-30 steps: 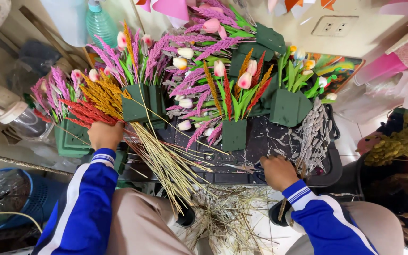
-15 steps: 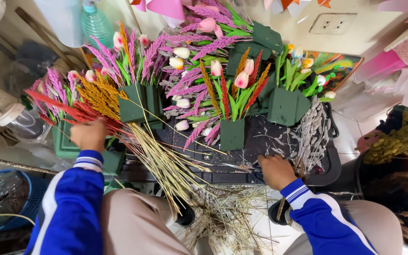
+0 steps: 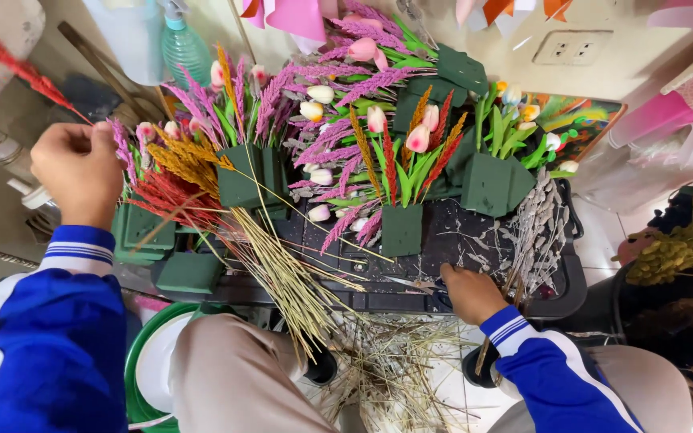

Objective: The person arranges artificial flowers and dried grasses into a green floral foam block. They use shears to trim stems and repeatedly insert and adjust the flowers and grasses to build the arrangement.

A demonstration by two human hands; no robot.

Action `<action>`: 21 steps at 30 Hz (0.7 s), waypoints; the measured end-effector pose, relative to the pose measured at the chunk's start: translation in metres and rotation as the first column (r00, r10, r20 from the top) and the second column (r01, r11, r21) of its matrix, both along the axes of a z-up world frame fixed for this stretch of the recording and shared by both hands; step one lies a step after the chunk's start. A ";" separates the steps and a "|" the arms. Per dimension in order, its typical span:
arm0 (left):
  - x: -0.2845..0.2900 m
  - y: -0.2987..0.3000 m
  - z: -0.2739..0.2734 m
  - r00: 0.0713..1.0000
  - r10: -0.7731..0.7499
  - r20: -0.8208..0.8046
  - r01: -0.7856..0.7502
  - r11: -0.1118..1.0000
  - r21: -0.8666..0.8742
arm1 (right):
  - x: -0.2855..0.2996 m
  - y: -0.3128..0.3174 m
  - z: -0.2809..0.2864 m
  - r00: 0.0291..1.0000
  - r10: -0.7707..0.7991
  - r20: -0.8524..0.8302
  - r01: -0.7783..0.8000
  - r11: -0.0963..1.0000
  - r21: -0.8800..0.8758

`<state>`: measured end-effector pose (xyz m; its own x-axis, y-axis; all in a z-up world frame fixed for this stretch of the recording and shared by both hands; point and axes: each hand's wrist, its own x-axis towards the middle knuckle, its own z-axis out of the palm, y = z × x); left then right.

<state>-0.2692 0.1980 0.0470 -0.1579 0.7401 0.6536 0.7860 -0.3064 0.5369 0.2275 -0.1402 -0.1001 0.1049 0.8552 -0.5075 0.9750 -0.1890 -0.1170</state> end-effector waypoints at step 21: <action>0.016 -0.051 0.013 0.925 -0.095 0.367 0.183 0.960 -0.211 | 0.000 0.001 0.009 1.000 -0.004 0.018 0.006 0.997 -0.077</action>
<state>-0.2528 0.1470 0.0603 -0.2279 0.8974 0.3778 0.4932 -0.2282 0.8394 0.2272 -0.1397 -0.0914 0.1188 0.8131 -0.5698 0.9758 -0.2017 -0.0844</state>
